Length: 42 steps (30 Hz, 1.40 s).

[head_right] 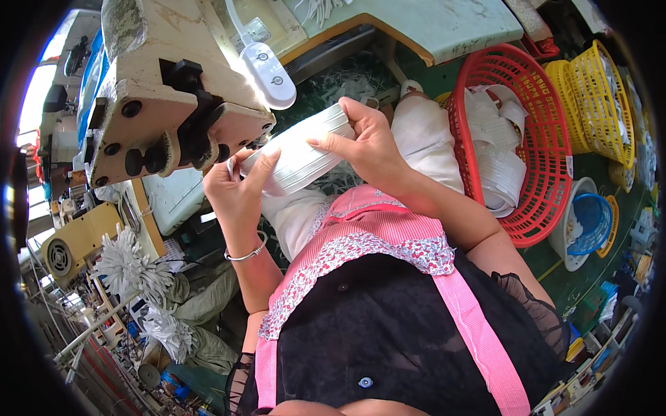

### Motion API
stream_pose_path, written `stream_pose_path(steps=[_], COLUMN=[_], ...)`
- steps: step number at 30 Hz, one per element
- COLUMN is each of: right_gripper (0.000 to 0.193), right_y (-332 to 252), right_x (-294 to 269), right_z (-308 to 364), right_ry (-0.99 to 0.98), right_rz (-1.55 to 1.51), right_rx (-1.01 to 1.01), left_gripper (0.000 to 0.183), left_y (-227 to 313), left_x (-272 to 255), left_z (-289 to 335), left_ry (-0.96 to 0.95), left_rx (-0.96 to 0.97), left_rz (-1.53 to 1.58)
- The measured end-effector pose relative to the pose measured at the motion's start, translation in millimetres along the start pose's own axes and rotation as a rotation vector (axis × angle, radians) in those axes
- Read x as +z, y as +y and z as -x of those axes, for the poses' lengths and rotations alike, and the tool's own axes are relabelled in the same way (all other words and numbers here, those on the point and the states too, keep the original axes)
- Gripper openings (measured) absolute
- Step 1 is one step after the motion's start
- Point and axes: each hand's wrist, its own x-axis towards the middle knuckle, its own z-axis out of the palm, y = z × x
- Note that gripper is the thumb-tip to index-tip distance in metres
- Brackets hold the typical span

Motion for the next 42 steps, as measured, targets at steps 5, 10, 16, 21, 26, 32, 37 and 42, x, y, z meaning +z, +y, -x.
stream_pose_path(steps=[5, 10, 16, 21, 26, 32, 37, 42], right_gripper=[0.016, 0.017, 0.019, 0.021, 0.021, 0.02, 0.019, 0.017], right_y=[-1, -1, 1, 3, 6, 12, 13, 6], right_x=[-1, 0, 7, 13, 14, 24, 18, 1], right_z=[-2, -3, -4, -5, -5, -7, -2, 7], right_ry=[0.006, 0.015, 0.006, 0.012, 0.006, -0.012, -0.053, -0.108], right_rz=[-0.014, -0.03, -0.054, -0.036, -0.013, -0.018, -0.034, -0.116], right_rx=[-0.011, -0.006, 0.01, 0.016, 0.002, 0.003, 0.04, 0.085], left_gripper=[0.032, 0.031, 0.03, 0.026, 0.026, 0.024, 0.024, 0.027], left_y=[13, 10, 2, 8, 10, 3, -8, -14], left_x=[2, 1, -4, -5, -9, -15, -41, -52], left_z=[-5, -9, -9, -7, -7, -5, -2, 9], left_ry=[0.036, -0.003, 0.02, 0.046, 0.028, 0.08, -0.077, -0.341], left_rx=[0.004, -0.02, -0.066, -0.105, -0.142, -0.147, -0.174, -0.237], left_rz=[0.151, 0.223, 0.288, 0.322, 0.28, 0.305, -0.101, -0.097])
